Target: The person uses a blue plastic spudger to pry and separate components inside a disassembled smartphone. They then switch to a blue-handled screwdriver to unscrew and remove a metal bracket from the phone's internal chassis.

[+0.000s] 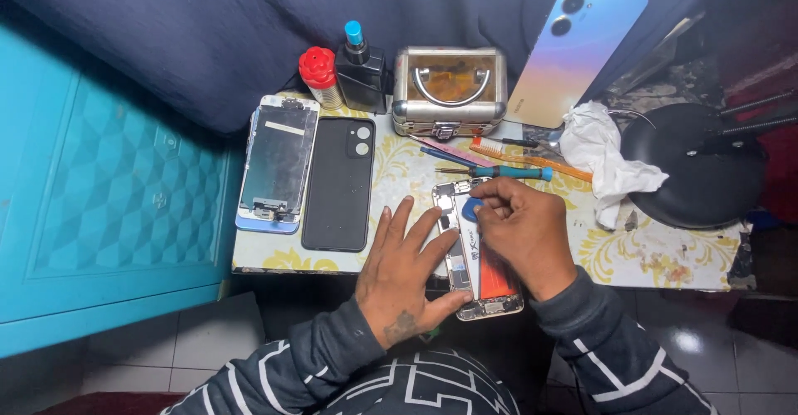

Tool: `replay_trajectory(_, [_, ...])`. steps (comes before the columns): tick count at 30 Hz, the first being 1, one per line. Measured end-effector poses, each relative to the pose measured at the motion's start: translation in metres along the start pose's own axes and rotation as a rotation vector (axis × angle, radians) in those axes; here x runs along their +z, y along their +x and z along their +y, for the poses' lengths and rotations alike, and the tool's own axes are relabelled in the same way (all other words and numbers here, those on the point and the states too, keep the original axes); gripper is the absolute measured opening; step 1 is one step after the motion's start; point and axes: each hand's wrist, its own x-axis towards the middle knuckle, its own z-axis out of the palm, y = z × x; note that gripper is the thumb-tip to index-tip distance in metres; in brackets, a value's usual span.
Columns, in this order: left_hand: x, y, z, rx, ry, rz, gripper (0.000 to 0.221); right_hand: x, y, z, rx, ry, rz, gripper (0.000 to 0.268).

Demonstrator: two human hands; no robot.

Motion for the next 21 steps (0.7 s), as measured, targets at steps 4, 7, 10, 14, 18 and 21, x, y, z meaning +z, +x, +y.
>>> replay_trajectory(4, [0.002, 0.003, -0.001, -0.014, 0.02, 0.02, 0.067, 0.006, 0.003, -0.003, -0.04, -0.055, -0.002, 0.02])
replay_trajectory(7, [0.002, 0.002, -0.002, -0.006, 0.011, 0.046, 0.065, 0.007, 0.005, -0.006, -0.024, -0.088, -0.008, 0.022])
replay_trajectory(10, [0.002, 0.002, -0.003, -0.006, 0.017, 0.044, 0.063, 0.008, 0.004, -0.008, -0.013, -0.082, -0.011, 0.021])
replay_trajectory(14, [0.004, 0.001, -0.004, -0.003, -0.003, 0.065, 0.066, 0.007, 0.006, -0.007, -0.008, -0.076, -0.029, 0.023])
replay_trajectory(18, [0.003, 0.002, -0.004, -0.014, -0.016, 0.059, 0.067, 0.006, 0.009, -0.01, 0.062, -0.128, -0.073, 0.027])
replay_trajectory(21, [0.001, 0.003, -0.003, 0.011, 0.034, 0.027, 0.069, -0.001, 0.014, -0.009, 0.039, -0.043, -0.135, 0.027])
